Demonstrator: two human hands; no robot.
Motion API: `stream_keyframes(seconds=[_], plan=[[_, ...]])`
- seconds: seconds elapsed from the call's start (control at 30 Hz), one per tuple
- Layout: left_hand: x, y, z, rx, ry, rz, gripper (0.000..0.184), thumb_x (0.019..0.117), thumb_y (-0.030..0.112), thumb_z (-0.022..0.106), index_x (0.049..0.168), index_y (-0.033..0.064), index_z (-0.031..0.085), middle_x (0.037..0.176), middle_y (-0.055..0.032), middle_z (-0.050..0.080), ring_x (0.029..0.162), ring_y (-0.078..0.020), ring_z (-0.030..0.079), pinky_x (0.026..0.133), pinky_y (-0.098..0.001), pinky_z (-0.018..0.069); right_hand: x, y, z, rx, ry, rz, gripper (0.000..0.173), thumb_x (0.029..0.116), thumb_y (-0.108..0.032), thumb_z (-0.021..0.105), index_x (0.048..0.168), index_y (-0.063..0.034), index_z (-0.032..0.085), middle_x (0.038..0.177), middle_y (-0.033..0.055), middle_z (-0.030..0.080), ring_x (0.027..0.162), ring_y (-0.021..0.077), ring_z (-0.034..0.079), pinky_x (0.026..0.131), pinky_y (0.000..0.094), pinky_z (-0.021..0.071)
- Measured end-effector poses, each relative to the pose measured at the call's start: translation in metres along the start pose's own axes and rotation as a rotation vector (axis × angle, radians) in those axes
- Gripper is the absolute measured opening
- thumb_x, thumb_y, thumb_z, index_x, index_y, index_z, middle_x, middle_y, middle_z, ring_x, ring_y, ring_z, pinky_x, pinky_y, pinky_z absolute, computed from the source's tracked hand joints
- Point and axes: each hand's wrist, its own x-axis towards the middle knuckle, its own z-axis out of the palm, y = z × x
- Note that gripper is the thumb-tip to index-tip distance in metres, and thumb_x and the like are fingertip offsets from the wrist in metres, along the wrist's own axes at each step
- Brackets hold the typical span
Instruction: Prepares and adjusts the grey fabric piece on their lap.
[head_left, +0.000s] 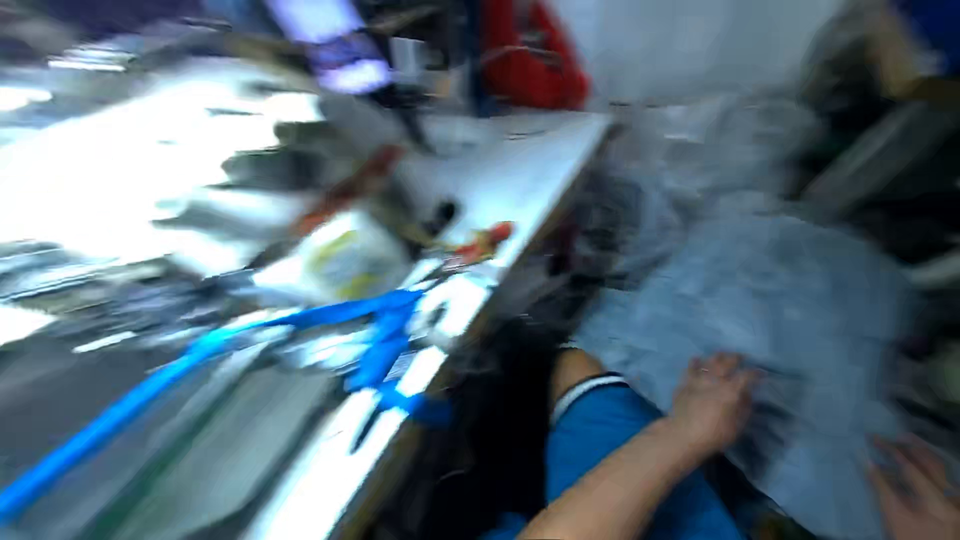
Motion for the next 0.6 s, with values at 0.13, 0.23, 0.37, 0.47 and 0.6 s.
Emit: stream_keyframes(seconds=[0.13,0.23,0.37,0.47,0.6], plan=[[0.005,0.043,0.040,-0.197,-0.266,-0.020,0.041,0.1075,0.013,0.049,0.146,0.0024,0.055,0.153,-0.0191,0.050,0.144,-0.0320,0.047,0.121,-0.0482,0.0337,-0.021,-0.022,-0.015,0.143,0.306,0.318,0.034,0.1000,-0.005,0.054,0.127,0.0139,0.063,0.142,0.0374,0.051,0.135,0.0499,0.049,0.111,0.0558,0.0421],[0.000,0.027,0.058,-0.142,-0.384,-0.096,0.047,0.1079,0.016,0.049,0.152,0.0010,0.045,0.155,-0.0212,0.047,0.145,-0.0346,0.045,0.122,-0.0510,0.0306,-0.040,-0.016,-0.015,0.275,0.357,0.512,0.033,0.1009,-0.002,0.053,0.130,0.0121,0.061,0.138,0.0336,0.056,0.130,0.0423,0.055,0.108,0.0487,0.0461],[0.000,0.015,0.055,-0.058,-0.447,-0.094,0.048,0.1080,0.021,0.050,0.152,0.0021,0.045,0.155,-0.0193,0.048,0.145,-0.0337,0.045,0.122,-0.0492,0.0322,-0.061,-0.011,-0.007,0.446,0.344,0.648,0.036,0.1016,-0.002,0.053,0.135,0.0119,0.056,0.135,0.0301,0.059,0.121,0.0322,0.060,0.104,0.0412,0.0481],[-0.002,0.014,0.054,-0.024,-0.474,-0.098,0.051,0.1056,0.020,0.055,0.153,0.0043,0.045,0.157,-0.0193,0.044,0.147,-0.0330,0.042,0.122,-0.0489,0.0313,-0.061,-0.014,0.000,0.381,0.375,0.636,0.041,0.1002,-0.006,0.055,0.138,0.0097,0.055,0.141,0.0304,0.053,0.121,0.0345,0.059,0.101,0.0447,0.0492],[-0.006,0.015,0.052,0.041,-0.518,-0.033,0.053,0.1035,0.020,0.058,0.153,0.0059,0.046,0.160,-0.0191,0.041,0.149,-0.0330,0.038,0.123,-0.0501,0.0280,-0.042,-0.022,-0.004,0.020,0.334,0.283,0.035,0.0966,-0.009,0.059,0.126,0.0063,0.068,0.144,0.0327,0.052,0.134,0.0511,0.050,0.107,0.0630,0.0431]])
